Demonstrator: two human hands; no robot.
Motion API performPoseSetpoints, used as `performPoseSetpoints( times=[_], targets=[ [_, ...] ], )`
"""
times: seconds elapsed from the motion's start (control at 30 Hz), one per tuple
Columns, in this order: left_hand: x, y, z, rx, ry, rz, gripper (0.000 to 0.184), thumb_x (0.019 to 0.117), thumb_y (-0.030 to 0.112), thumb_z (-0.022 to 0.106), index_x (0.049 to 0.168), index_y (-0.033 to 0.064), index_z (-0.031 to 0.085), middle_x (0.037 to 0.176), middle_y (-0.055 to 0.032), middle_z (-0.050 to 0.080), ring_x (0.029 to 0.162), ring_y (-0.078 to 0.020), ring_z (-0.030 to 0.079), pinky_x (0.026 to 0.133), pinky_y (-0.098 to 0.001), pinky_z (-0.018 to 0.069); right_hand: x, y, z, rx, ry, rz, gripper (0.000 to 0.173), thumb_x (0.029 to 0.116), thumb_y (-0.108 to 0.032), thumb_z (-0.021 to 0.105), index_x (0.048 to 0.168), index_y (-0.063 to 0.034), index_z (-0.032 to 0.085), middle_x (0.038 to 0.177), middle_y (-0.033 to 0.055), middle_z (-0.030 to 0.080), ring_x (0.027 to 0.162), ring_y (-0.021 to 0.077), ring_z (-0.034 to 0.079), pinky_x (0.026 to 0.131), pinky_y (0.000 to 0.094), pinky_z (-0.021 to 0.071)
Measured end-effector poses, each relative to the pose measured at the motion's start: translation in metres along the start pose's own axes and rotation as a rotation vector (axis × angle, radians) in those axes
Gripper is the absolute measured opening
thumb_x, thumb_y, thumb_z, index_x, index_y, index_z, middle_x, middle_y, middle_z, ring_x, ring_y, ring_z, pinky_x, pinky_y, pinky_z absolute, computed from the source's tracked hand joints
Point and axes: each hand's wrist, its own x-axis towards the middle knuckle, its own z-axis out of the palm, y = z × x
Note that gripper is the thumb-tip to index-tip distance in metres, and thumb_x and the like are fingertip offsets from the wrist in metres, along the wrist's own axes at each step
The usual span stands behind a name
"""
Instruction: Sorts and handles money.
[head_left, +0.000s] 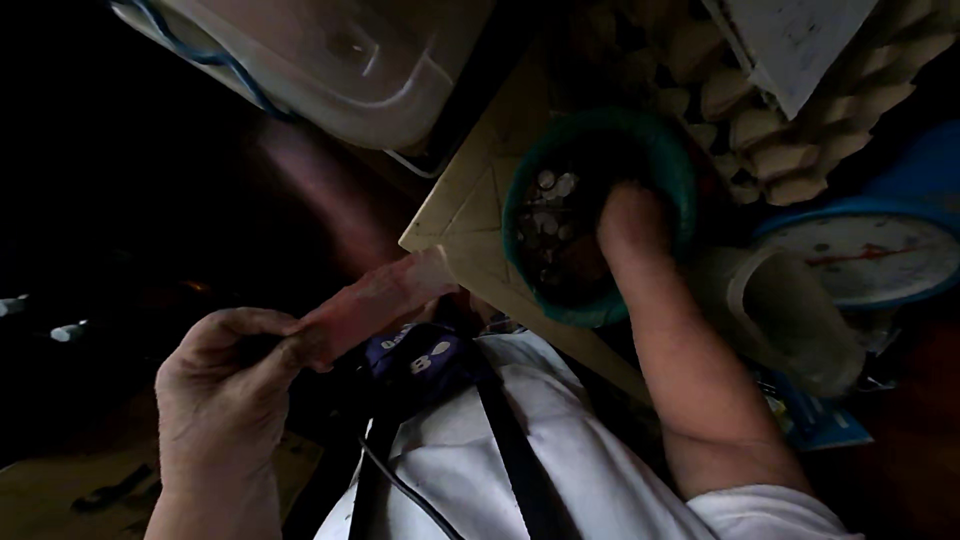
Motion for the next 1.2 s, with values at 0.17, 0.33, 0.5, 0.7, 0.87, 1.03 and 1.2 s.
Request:
performPoseSetpoints(
  times=[0.17, 0.33, 0.5, 0.7, 0.87, 1.03, 1.2],
  targets=[
    [0.029, 0.047, 0.036, -0.189, -0.063, -0.048, 0.02, 0.0853, 0.013, 0.08, 0.099, 0.0206, 0.068, 0.091, 0.0034, 0.072, 0.07, -0.0075, 0.068, 0.062, -0.0247, 0.0613, 0.002, 0.0, 0.002, 0.089, 0.019, 0.0, 0.032, 0.0998, -0.011, 0.061, 0.129, 0.0014, 0.062, 0.122, 0.0285, 0.067, 0.111, 0.0481, 0.067, 0.09, 0.0663, 0.0536],
    [0.059, 0.07, 0.073, -0.085, -0.21, 0.053, 0.019, 0.0869, 0.004, 0.076, 0.1, 0.0112, 0.065, 0.087, -0.0008, 0.071, 0.068, -0.0109, 0.068, 0.061, -0.0278, 0.0612, -0.008, 0.011, -0.007, 0.257, 0.098, -0.051, 0.026, 0.1025, -0.016, 0.058, 0.118, 0.0021, 0.068, 0.119, 0.025, 0.069, 0.111, 0.0434, 0.067, 0.092, 0.063, 0.0543],
    [0.077, 0.081, 0.127, 0.224, -0.369, 0.035, 0.018, 0.0888, 0.005, 0.076, 0.101, 0.0049, 0.063, 0.086, -0.0031, 0.071, 0.069, -0.0124, 0.07, 0.063, -0.0304, 0.0626, -0.032, 0.04, -0.025, 0.661, 0.173, -0.078, 0.037, 0.0966, -0.034, 0.072, 0.111, 0.0002, 0.072, 0.108, 0.02, 0.072, 0.102, 0.0346, 0.07, 0.092, 0.0575, 0.0544],
    [0.082, 0.072, 0.144, 0.584, -0.514, 0.206, 0.043, 0.092, 0.022, 0.077, 0.133, 0.0147, 0.064, 0.141, -0.0088, 0.057, 0.119, -0.0199, 0.063, 0.094, -0.0394, 0.0577, -0.066, 0.064, -0.045, 1.674, -0.029, -0.132, 0.02, 0.1087, -0.029, 0.05, 0.111, -0.0115, 0.059, 0.079, -0.0028, 0.058, 0.056, 0.0051, 0.055, 0.05, 0.0203, 0.0513],
    [0.073, 0.07, 0.08, 0.523, -0.329, 0.134, 0.039, 0.0965, 0.015, 0.07, 0.134, 0.0098, 0.061, 0.136, -0.0091, 0.06, 0.11, -0.0156, 0.068, 0.091, -0.0356, 0.0606, -0.092, 0.025, -0.071, 2.136, -0.215, -0.312, 0.036, 0.1115, -0.023, 0.027, 0.108, -0.0115, 0.062, 0.1, 0.0065, 0.073, 0.088, 0.0188, 0.074, 0.076, 0.0336, 0.0636],
    [0.064, 0.043, -0.028, 0.428, -0.083, -0.002, 0.042, 0.0988, 0.021, 0.067, 0.138, 0.0093, 0.058, 0.125, -0.0068, 0.068, 0.102, -0.0133, 0.07, 0.089, -0.0343, 0.0605, -0.104, -0.053, -0.104, 2.145, -0.5, -0.52, 0.065, 0.1112, -0.052, 0.015, 0.141, -0.0095, 0.055, 0.136, 0.0116, 0.065, 0.118, 0.0231, 0.069, 0.098, 0.0365, 0.0586],
    [0.055, 0.017, -0.145, 0.358, 0.136, -0.105, 0.048, 0.0974, 0.028, 0.067, 0.138, 0.0037, 0.058, 0.13, -0.0127, 0.066, 0.105, -0.018, 0.07, 0.09, -0.0378, 0.0606, -0.111, -0.174, -0.134, 1.991, -0.604, -0.675, 0.065, 0.1108, -0.052, 0.016, 0.141, -0.0102, 0.056, 0.142, 0.0118, 0.062, 0.126, 0.0245, 0.064, 0.104, 0.0383, 0.055]
  ],
)
